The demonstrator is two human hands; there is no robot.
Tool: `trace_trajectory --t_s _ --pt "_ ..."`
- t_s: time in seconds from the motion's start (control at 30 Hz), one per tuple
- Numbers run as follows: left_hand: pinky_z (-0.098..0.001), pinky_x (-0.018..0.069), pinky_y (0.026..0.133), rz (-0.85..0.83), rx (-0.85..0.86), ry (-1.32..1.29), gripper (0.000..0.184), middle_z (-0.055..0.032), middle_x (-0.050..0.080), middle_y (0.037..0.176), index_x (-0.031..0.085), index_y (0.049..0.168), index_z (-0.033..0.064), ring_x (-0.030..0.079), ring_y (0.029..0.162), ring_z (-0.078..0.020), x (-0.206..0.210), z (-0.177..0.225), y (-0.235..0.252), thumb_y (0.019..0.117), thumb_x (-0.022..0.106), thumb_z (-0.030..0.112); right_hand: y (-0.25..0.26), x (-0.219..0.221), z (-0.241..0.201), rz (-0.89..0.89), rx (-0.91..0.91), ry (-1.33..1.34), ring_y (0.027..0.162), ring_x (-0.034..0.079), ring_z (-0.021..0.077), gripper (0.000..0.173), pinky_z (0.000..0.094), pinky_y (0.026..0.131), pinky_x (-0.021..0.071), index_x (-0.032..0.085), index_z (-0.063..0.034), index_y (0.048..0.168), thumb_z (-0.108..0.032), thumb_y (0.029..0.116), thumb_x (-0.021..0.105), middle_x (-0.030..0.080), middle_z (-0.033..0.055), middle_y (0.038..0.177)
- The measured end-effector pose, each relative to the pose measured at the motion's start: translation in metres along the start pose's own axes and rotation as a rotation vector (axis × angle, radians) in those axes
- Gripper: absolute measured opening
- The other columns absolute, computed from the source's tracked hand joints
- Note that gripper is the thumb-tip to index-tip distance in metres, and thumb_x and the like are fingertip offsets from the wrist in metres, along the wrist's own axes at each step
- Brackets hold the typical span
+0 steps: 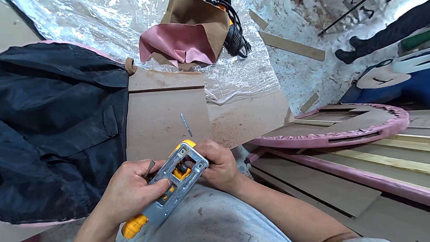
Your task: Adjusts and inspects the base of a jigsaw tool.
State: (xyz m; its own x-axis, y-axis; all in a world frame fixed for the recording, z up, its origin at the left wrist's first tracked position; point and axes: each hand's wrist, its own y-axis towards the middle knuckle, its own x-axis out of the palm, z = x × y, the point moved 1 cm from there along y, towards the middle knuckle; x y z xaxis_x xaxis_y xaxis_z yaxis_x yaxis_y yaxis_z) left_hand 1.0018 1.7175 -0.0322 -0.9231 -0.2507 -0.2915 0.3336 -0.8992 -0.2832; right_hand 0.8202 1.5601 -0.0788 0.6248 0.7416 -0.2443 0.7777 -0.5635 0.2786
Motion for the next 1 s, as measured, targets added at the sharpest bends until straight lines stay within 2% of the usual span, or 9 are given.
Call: trace_trajectory --t_s 0.13,0.3,0.37,0.47,0.53,0.6,0.63,0.73,1.0 --pt "-0.0275 0.0615 0.056 -0.006 -0.001 0.001 0.020 0.0072 0.075 0.083 0.082 0.097 0.0262 0.071 0.069 -0.0082 0.0010 -0.0014 -0.0019 0.0784 0.075 0.031 -0.0037 -0.0021 0.0057 -0.003 -0.083 -0.016 0.096 0.069 0.0147 0.011 0.0307 0.083 0.0617 0.074 -0.0020 0.095 -0.005 0.0856 0.079 0.071 0.0065 0.098" --pt "-0.0271 0.0620 0.057 -0.015 0.019 -0.011 0.021 0.0065 0.076 0.085 0.081 0.098 0.0241 0.072 0.070 -0.0086 0.0001 -0.0025 -0.0016 0.0792 0.074 0.029 -0.0099 -0.0038 0.0057 -0.019 -0.096 -0.037 0.103 0.068 0.0171 0.006 0.0322 0.089 0.0603 0.074 -0.0017 0.094 -0.005 0.0882 0.074 0.072 0.0085 0.104" --pt "-0.0272 0.0617 0.057 -0.015 0.022 -0.007 0.021 0.0066 0.076 0.085 0.081 0.098 0.0247 0.071 0.070 -0.0083 0.0000 -0.0024 -0.0009 0.0791 0.074 0.029 -0.0094 -0.0030 0.0050 -0.008 -0.088 -0.023 0.102 0.068 0.0172 0.005 0.0323 0.088 0.0605 0.071 -0.0025 0.089 -0.003 0.0850 0.075 0.072 0.0085 0.102" --pt "-0.0268 0.0616 0.058 -0.012 0.023 -0.012 0.020 0.0062 0.076 0.086 0.082 0.097 0.0242 0.072 0.070 -0.0084 -0.0011 -0.0030 -0.0006 0.0796 0.074 0.030 -0.0070 -0.0017 0.0039 0.016 -0.059 0.025 0.095 0.068 0.0160 0.011 0.0296 0.080 0.0609 0.068 -0.0036 0.082 -0.001 0.0802 0.078 0.070 0.0077 0.096" --pt "-0.0265 0.0612 0.058 -0.014 0.022 -0.018 0.019 0.0057 0.076 0.085 0.081 0.096 0.0240 0.071 0.069 -0.0089 -0.0015 -0.0039 -0.0009 0.0796 0.074 0.030 -0.0049 -0.0017 0.0023 0.007 -0.044 0.040 0.096 0.068 0.0151 0.012 0.0291 0.079 0.0609 0.069 -0.0030 0.087 0.000 0.0794 0.078 0.069 0.0073 0.098" --pt "-0.0267 0.0614 0.057 -0.014 0.022 -0.016 0.019 0.0056 0.076 0.085 0.082 0.096 0.0240 0.071 0.069 -0.0088 -0.0016 -0.0043 -0.0011 0.0794 0.075 0.030 -0.0027 -0.0044 0.0009 -0.039 -0.037 0.022 0.100 0.068 0.0143 0.021 0.0293 0.084 0.0613 0.073 -0.0012 0.102 0.000 0.0812 0.078 0.070 0.0077 0.105" --pt "-0.0268 0.0615 0.058 -0.014 0.023 -0.015 0.019 0.0056 0.076 0.085 0.082 0.096 0.0239 0.072 0.070 -0.0089 -0.0017 -0.0046 -0.0011 0.0793 0.075 0.030 -0.0022 -0.0058 0.0017 -0.065 -0.038 0.010 0.101 0.067 0.0135 0.021 0.0283 0.086 0.0608 0.076 -0.0011 0.104 -0.002 0.0830 0.078 0.070 0.0078 0.108" --pt "-0.0270 0.0616 0.058 -0.024 0.025 -0.019 0.019 0.0052 0.076 0.085 0.082 0.097 0.0235 0.072 0.070 -0.0094 -0.0014 -0.0045 -0.0012 0.0796 0.074 0.030 -0.0025 -0.0077 0.0053 -0.104 -0.050 0.021 0.100 0.066 0.0135 0.009 0.0284 0.085 0.0595 0.077 -0.0026 0.096 -0.005 0.0872 0.076 0.070 0.0080 0.106" --pt "-0.0271 0.0614 0.057 -0.030 0.024 -0.023 0.018 0.0050 0.076 0.084 0.081 0.095 0.0235 0.071 0.069 -0.0095 -0.0015 -0.0041 -0.0017 0.0797 0.074 0.029 -0.0011 -0.0073 0.0056 -0.061 -0.030 0.054 0.094 0.067 0.0114 0.013 0.0252 0.078 0.0606 0.076 -0.0025 0.094 0.000 0.0821 0.080 0.068 0.0073 0.103"
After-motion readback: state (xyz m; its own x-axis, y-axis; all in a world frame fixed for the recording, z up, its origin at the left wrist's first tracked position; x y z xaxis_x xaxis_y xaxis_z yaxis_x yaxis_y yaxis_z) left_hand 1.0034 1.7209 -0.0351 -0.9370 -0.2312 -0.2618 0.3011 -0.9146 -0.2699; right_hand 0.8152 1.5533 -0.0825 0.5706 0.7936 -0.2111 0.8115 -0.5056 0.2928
